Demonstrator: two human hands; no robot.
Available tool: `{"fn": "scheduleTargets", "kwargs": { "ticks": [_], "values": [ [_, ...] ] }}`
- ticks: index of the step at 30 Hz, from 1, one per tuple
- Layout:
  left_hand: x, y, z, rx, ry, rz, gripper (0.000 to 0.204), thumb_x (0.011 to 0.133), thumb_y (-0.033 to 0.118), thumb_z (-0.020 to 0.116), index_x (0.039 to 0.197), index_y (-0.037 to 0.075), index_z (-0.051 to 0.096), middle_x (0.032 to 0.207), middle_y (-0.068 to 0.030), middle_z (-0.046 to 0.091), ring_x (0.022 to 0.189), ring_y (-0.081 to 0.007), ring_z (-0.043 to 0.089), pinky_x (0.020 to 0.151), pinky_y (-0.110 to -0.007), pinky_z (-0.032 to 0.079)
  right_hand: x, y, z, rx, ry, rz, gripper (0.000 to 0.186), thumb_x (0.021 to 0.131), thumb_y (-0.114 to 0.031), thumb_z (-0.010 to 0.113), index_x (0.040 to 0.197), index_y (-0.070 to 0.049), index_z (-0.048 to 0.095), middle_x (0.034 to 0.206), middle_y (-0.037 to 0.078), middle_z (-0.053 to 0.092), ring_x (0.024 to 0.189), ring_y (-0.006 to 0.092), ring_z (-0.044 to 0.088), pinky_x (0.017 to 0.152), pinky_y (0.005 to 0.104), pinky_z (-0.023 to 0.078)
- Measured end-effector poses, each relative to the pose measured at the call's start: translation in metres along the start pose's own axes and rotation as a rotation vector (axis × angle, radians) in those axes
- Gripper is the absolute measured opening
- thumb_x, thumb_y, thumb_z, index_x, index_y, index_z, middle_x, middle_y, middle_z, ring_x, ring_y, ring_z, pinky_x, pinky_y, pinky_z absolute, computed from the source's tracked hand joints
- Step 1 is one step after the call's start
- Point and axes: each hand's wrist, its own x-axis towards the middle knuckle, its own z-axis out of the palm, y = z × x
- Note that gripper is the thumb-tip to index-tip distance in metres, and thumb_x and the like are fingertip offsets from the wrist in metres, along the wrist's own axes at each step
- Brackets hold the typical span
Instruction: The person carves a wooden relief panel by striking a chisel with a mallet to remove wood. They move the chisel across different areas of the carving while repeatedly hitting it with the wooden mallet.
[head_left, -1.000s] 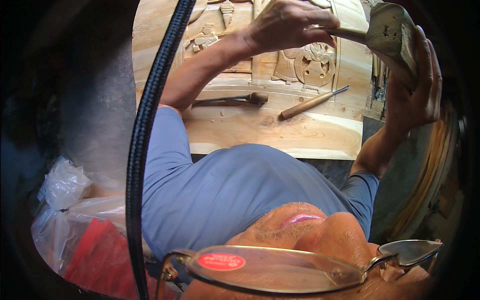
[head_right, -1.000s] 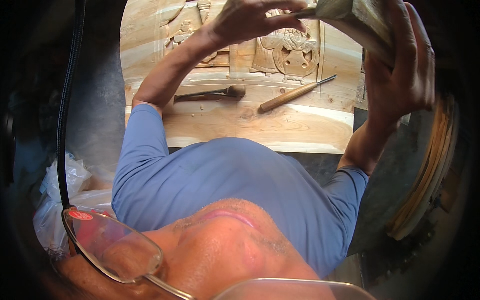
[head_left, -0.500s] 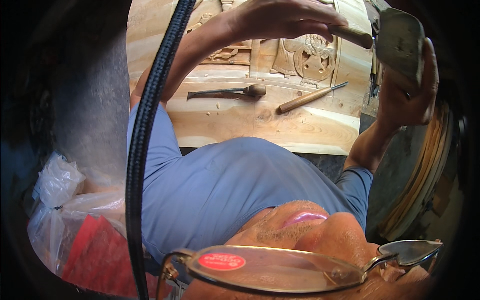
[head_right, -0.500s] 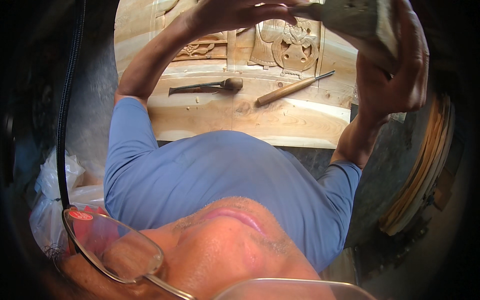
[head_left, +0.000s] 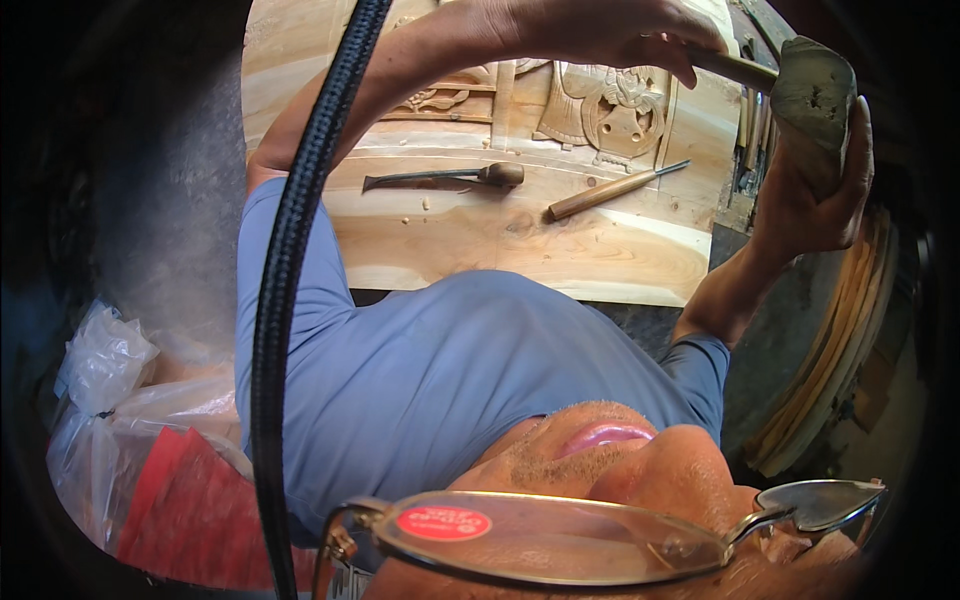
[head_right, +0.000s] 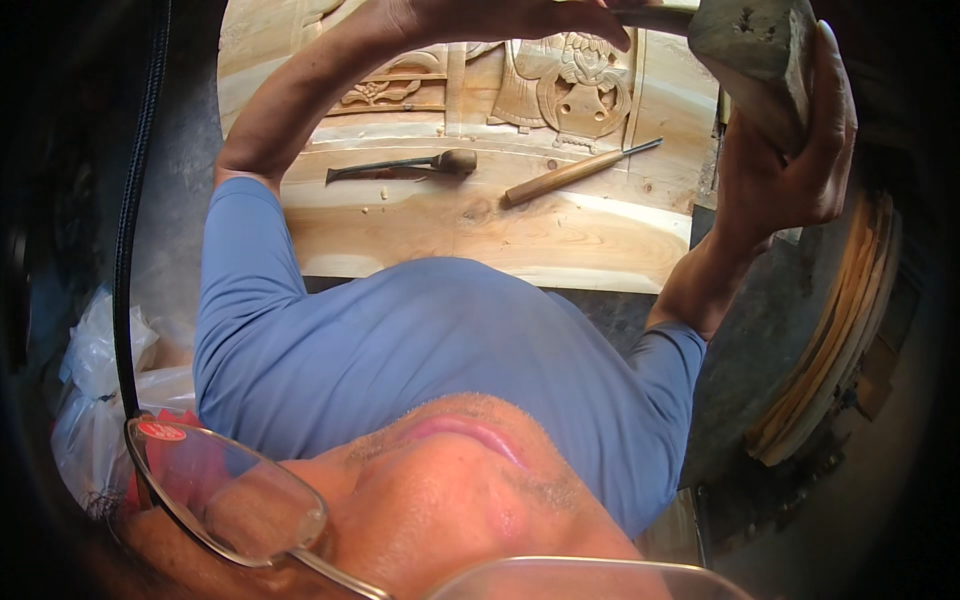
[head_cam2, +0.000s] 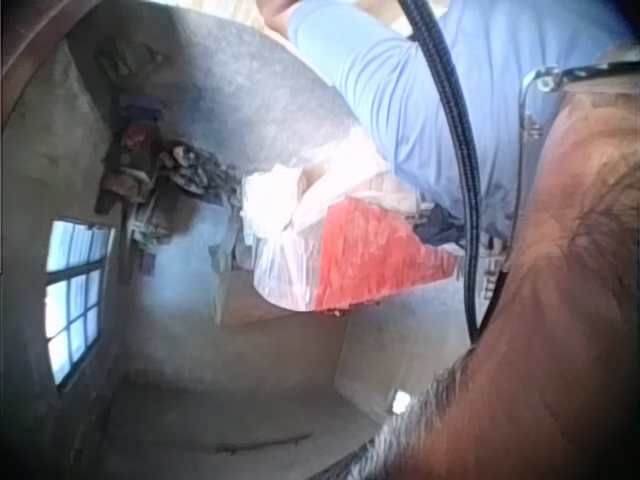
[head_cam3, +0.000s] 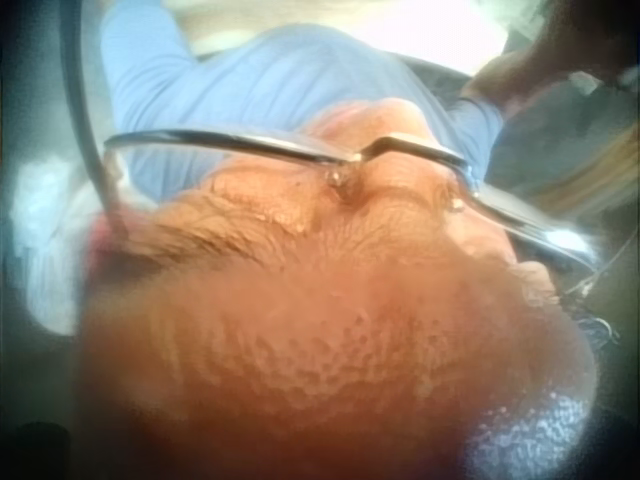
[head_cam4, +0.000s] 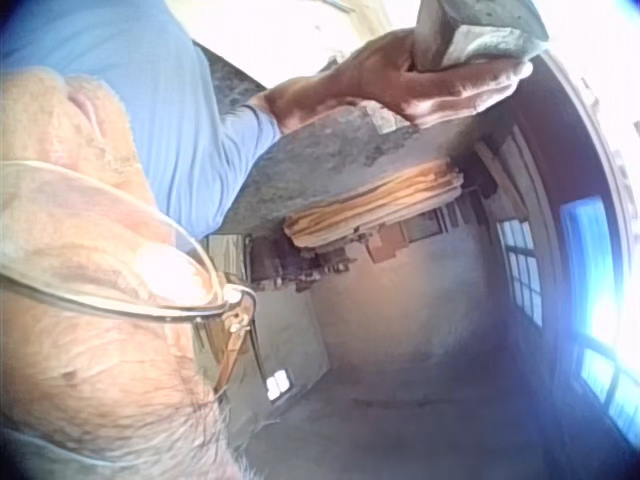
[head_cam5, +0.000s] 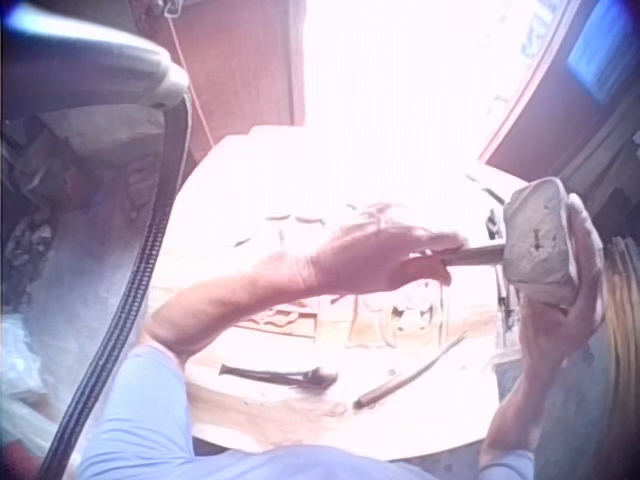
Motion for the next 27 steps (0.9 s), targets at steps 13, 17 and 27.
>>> {"fn": "scheduleTargets", "kwargs": {
  "ticks": [13, 17, 27],
  "values": [
    [0.005, -0.007, 0.009, 0.009, -0.027, -0.021, 0.034, 0.097, 0.024, 0.07, 0.125, 0.005, 0.068, 0.083, -0.0063, 0.078, 0.055, -0.0134, 0.069, 0.052, -0.028, 0.052, -0.002, -0.002, -0.014, 0.103, 0.198, 0.353, 0.053, 0.079, -0.025, 0.091, 0.12, -0.002, 0.067, 0.109, 0.012, 0.075, 0.095, 0.0246, 0.076, 0.086, 0.0368, 0.064],
    [0.012, -0.001, 0.002, 0.056, -0.09, -0.045, 0.034, 0.097, 0.023, 0.07, 0.127, 0.005, 0.067, 0.081, -0.0053, 0.078, 0.057, -0.0132, 0.07, 0.058, -0.031, 0.055, 0.001, -0.001, -0.008, -0.081, -0.05, 0.117, 0.064, 0.076, -0.013, 0.091, 0.134, -0.01, 0.066, 0.121, 0.012, 0.075, 0.103, 0.0256, 0.076, 0.09, 0.0331, 0.062],
    [0.036, 0.006, -0.018, -0.007, -0.291, -0.367, 0.033, 0.097, 0.025, 0.071, 0.122, 0.003, 0.069, 0.082, -0.0148, 0.075, 0.062, -0.0203, 0.072, 0.056, -0.034, 0.058, -0.006, 0.03, -0.012, -0.269, -0.031, 0.209, 0.061, 0.079, -0.034, 0.09, 0.126, -0.004, 0.066, 0.111, 0.013, 0.076, 0.089, 0.0237, 0.077, 0.082, 0.031, 0.063]
  ]
}}
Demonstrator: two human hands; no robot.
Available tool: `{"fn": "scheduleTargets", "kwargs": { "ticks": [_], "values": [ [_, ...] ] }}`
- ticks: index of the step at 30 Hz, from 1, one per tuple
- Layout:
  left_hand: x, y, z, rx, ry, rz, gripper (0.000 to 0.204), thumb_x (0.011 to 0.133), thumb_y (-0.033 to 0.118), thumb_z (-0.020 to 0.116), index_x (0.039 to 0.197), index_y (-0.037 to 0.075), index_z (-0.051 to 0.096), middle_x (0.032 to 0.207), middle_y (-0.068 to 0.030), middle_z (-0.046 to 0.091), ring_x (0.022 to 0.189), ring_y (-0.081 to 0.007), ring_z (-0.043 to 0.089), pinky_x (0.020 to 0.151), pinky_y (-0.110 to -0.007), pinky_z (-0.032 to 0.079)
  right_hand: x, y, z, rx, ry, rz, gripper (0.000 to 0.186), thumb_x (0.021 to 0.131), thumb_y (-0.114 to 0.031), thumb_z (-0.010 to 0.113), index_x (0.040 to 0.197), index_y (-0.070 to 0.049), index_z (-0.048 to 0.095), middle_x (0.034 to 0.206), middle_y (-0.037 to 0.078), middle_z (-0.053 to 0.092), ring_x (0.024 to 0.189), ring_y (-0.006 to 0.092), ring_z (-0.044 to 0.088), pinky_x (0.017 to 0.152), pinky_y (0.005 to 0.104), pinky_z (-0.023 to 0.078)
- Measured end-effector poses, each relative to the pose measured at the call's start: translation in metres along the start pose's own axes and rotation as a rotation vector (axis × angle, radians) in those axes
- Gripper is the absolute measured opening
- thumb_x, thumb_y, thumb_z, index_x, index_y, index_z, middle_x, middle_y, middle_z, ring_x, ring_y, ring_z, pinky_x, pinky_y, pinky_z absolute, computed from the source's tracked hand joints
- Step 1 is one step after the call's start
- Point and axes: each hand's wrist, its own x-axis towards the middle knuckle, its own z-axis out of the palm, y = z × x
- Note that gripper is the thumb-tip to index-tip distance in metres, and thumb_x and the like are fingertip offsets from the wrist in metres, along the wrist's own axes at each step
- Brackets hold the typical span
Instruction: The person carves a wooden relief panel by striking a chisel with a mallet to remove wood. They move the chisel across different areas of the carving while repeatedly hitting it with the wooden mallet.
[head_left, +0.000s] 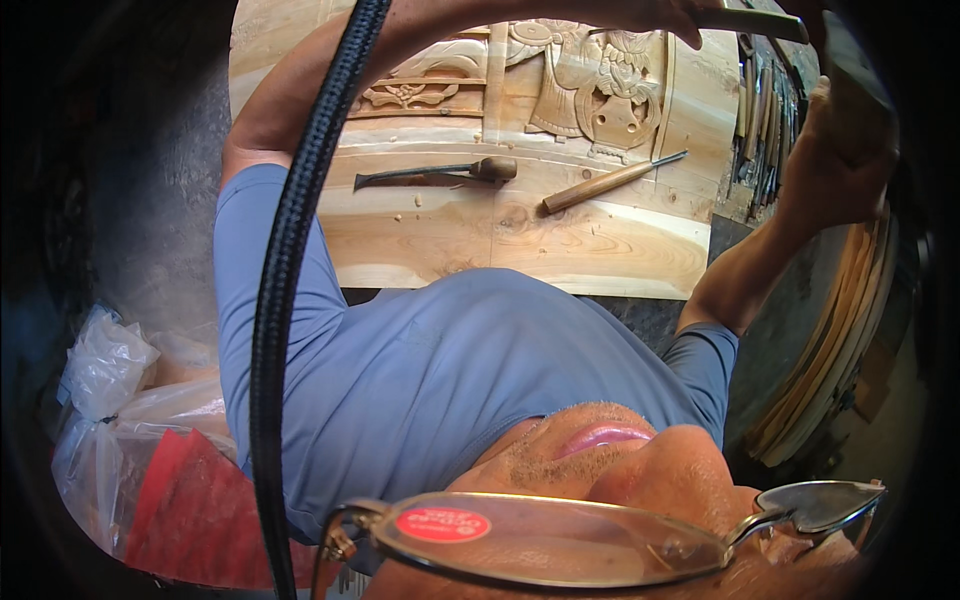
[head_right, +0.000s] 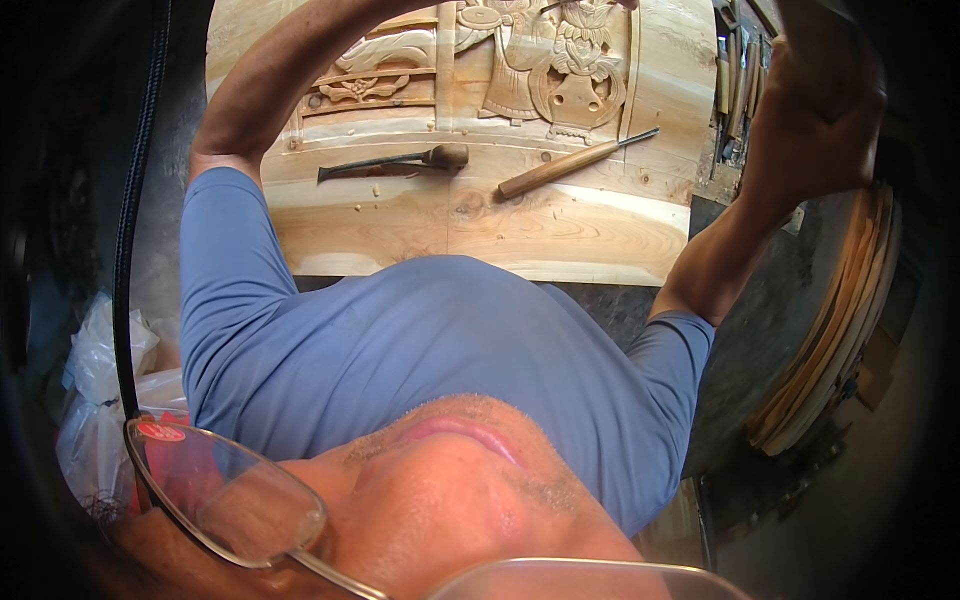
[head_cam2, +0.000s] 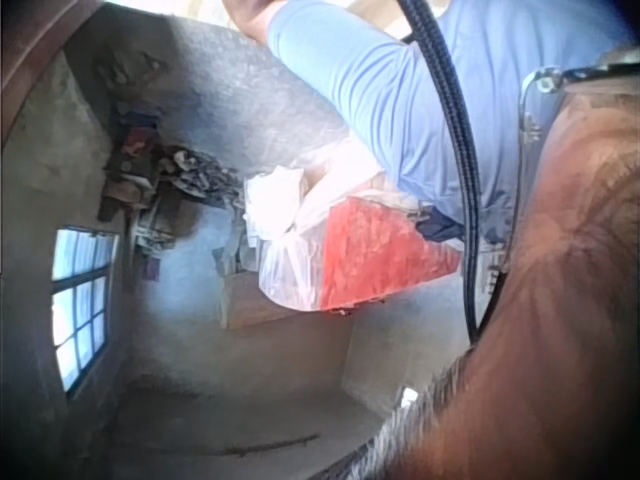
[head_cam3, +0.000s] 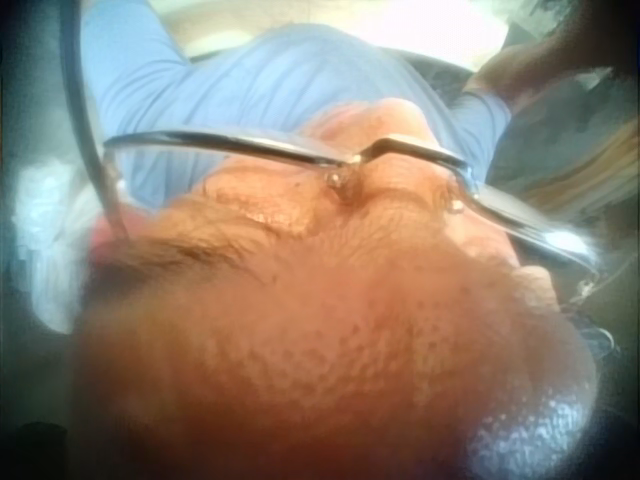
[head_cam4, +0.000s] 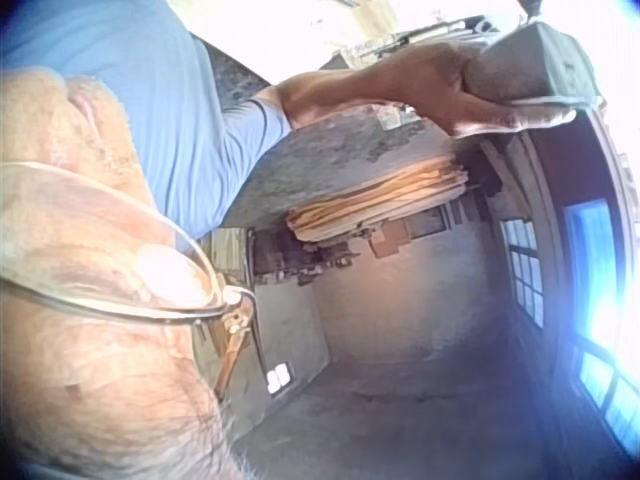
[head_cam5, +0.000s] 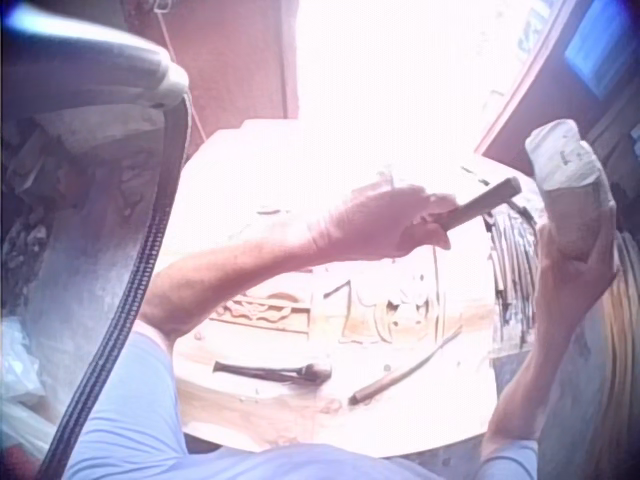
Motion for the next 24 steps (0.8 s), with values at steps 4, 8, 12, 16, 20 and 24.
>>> {"fn": "scheduleTargets", "kwargs": {
  "ticks": [4, 8, 12, 16, 20, 24],
  "values": [
    [-0.003, 0.001, 0.001, -0.092, 0.023, -0.024, 0.029, 0.098, 0.025, 0.071, 0.116, 0.003, 0.07, 0.078, -0.0127, 0.075, 0.057, -0.0152, 0.07, 0.049, -0.03, 0.056, 0.018, 0.012, 0.017, 0.408, 0.159, -0.024, 0.062, 0.081, -0.046, 0.087, 0.12, -0.001, 0.068, 0.103, 0.012, 0.076, 0.08, 0.0229, 0.077, 0.074, 0.0327, 0.064],
    [0.0, -0.003, 0.003, -0.007, 0.03, -0.034, 0.027, 0.098, 0.025, 0.071, 0.113, 0.002, 0.07, 0.08, -0.0132, 0.076, 0.059, -0.0151, 0.071, 0.049, -0.03, 0.056, 0.008, 0.02, 0.022, 0.063, -0.077, -0.061, 0.056, 0.08, -0.042, 0.087, 0.123, -0.01, 0.071, 0.101, 0.01, 0.078, 0.08, 0.0199, 0.077, 0.069, 0.0296, 0.063],
    [0.0, -0.013, 0.006, 0.083, 0.158, 0.168, 0.026, 0.1, 0.024, 0.069, 0.113, 0.001, 0.069, 0.082, -0.0131, 0.076, 0.059, -0.0161, 0.071, 0.052, -0.031, 0.058, 0.004, 0.017, 0.022, 0.018, -0.155, -0.005, 0.052, 0.079, -0.04, 0.089, 0.12, -0.012, 0.073, 0.099, 0.008, 0.079, 0.078, 0.019, 0.078, 0.068, 0.0292, 0.063],
    [0.001, -0.017, 0.01, -0.114, 0.1, 0.029, 0.024, 0.102, 0.023, 0.066, 0.114, 0.002, 0.069, 0.082, -0.0124, 0.076, 0.061, -0.0177, 0.071, 0.055, -0.032, 0.059, 0.005, 0.01, 0.033, 0.02, -0.081, -0.041, 0.051, 0.078, -0.038, 0.09, 0.117, -0.009, 0.074, 0.099, 0.008, 0.08, 0.079, 0.0183, 0.078, 0.07, 0.0294, 0.063],
    [0.005, -0.012, 0.01, -0.049, 0.081, -0.03, 0.025, 0.103, 0.023, 0.064, 0.115, 0.002, 0.069, 0.084, -0.0117, 0.077, 0.062, -0.0186, 0.072, 0.056, -0.033, 0.059, 0.01, 0.019, 0.037, 0.035, -0.101, -0.084, 0.053, 0.078, -0.04, 0.09, 0.117, -0.007, 0.073, 0.099, 0.008, 0.08, 0.079, 0.0184, 0.078, 0.071, 0.0299, 0.064],
    [0.008, -0.018, 0.014, -0.002, 0.138, 0.014, 0.027, 0.101, 0.025, 0.066, 0.113, 0.002, 0.071, 0.085, -0.0122, 0.078, 0.063, -0.0187, 0.073, 0.057, -0.034, 0.06, 0.016, 0.035, 0.038, 0.112, -0.167, -0.023, 0.057, 0.078, -0.041, 0.09, 0.118, -0.007, 0.071, 0.1, 0.007, 0.079, 0.08, 0.0179, 0.078, 0.072, 0.0316, 0.065]
  ]
}}
